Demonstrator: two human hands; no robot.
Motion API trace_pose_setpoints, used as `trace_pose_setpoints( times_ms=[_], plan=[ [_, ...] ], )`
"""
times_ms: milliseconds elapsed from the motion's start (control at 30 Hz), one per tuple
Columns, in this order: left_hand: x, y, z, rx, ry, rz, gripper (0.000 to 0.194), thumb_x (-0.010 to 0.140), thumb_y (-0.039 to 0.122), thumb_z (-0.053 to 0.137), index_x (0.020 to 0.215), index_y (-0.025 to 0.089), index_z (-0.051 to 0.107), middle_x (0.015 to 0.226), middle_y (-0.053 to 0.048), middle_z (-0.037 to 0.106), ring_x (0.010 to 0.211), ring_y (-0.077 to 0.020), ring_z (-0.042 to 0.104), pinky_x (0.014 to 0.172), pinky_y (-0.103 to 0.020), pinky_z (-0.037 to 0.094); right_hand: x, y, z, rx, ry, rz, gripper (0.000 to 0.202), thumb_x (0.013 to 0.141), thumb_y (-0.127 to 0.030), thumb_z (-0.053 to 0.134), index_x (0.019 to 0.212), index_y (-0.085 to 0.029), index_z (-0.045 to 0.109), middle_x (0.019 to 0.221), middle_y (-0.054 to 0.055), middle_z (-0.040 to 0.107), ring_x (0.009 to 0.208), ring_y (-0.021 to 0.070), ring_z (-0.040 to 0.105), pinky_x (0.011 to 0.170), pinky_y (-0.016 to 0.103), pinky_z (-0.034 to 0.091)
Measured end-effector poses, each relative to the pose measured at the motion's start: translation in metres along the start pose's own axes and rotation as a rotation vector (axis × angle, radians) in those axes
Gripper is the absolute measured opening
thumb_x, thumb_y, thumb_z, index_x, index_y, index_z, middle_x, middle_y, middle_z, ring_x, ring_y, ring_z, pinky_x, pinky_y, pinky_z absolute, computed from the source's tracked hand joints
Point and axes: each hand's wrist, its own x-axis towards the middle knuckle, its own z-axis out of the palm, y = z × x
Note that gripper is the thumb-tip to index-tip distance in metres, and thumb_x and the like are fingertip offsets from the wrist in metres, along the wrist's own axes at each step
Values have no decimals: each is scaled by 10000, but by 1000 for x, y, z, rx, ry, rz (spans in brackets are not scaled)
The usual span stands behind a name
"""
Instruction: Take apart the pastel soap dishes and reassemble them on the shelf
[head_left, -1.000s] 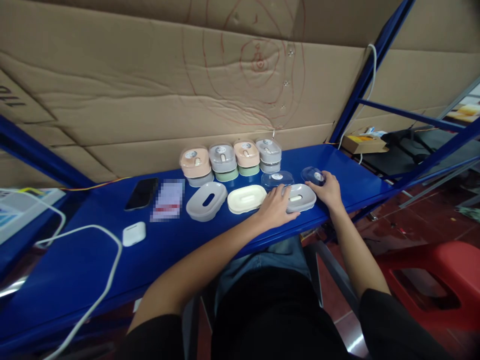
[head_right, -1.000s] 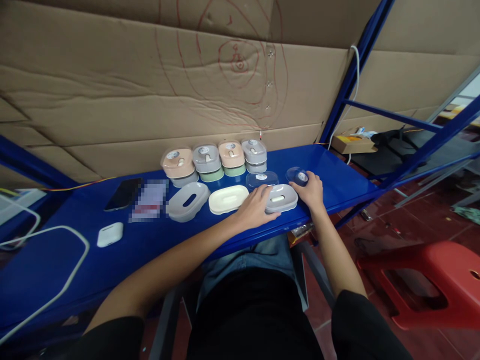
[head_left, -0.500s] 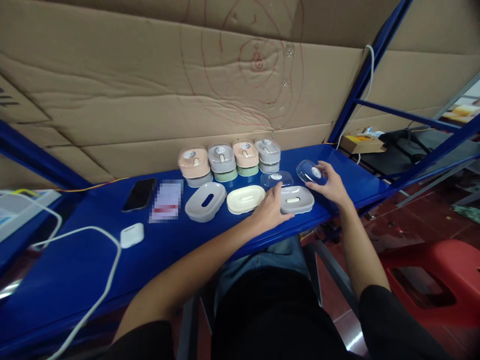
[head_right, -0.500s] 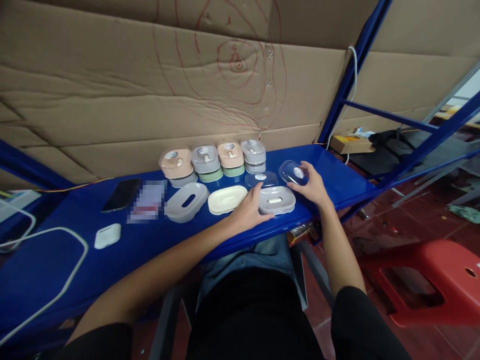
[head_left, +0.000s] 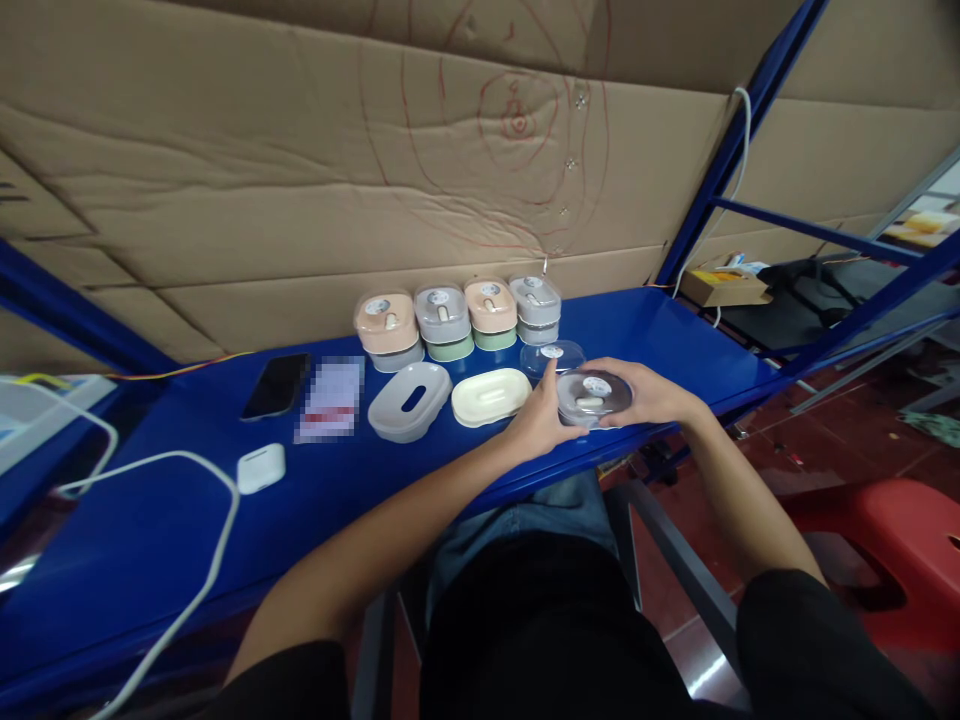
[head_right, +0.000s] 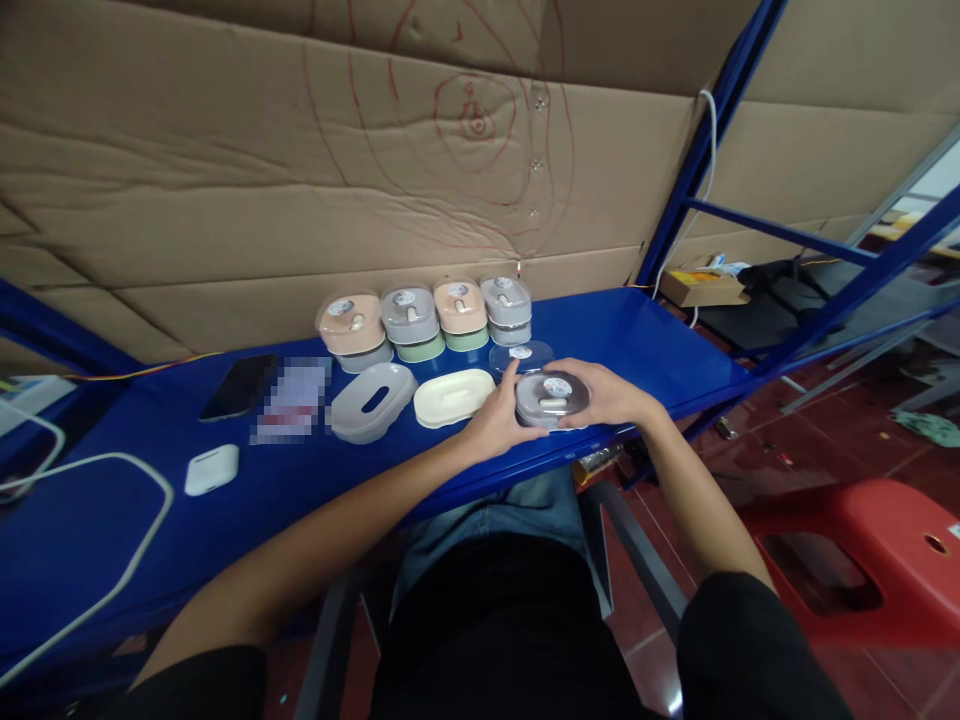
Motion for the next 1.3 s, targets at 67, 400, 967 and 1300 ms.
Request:
trace_pose_setpoints(
  times_ms=[67, 400, 967, 1300],
  plan=[
    [0, -1, 1, 5, 7, 6, 1457, 735, 295, 1043, 1808, 221, 59, 1644, -287, 587, 1515, -474, 617, 1222, -669, 550, 0, 2, 2, -5, 2, -39, 921, 735, -652, 969, 1546, -314, 689, 1538, 110, 734, 1412, 409, 696, 1232, 631, 536],
    [1, -3, -3, -8, 2, -27, 1481, 675, 350, 1087, 1803, 209, 137, 1563, -262, 665, 1491, -481, 631, 1211, -688, 538, -4, -5, 5, -83, -20, -98, 878, 848, -569, 915, 1644, -334, 626, 1444, 122, 727, 1318, 382, 717, 1152, 598, 586],
    [-22, 24, -42, 482, 132, 345, 316, 1057, 258, 634, 1366, 197, 661, 1471, -194, 663, 1458, -380, 629, 1236, -574, 556, 0, 115, -18, -389, 549, 609, 1022, 843, -867, 745, 1607, -196, 644, 1404, 241, 688, 1302, 477, 697, 1162, 621, 539],
    [-46, -25, -160, 783, 521, 119, 187, 1035, 332, 589, 1055, 201, 722, 1126, -169, 738, 1147, -377, 700, 1090, -547, 574, 149, 120, -4, -191, 537, 703, 788, 966, -637, 673, 1605, -188, 568, 1570, 259, 594, 1460, 493, 611, 1218, 628, 499]
  ],
)
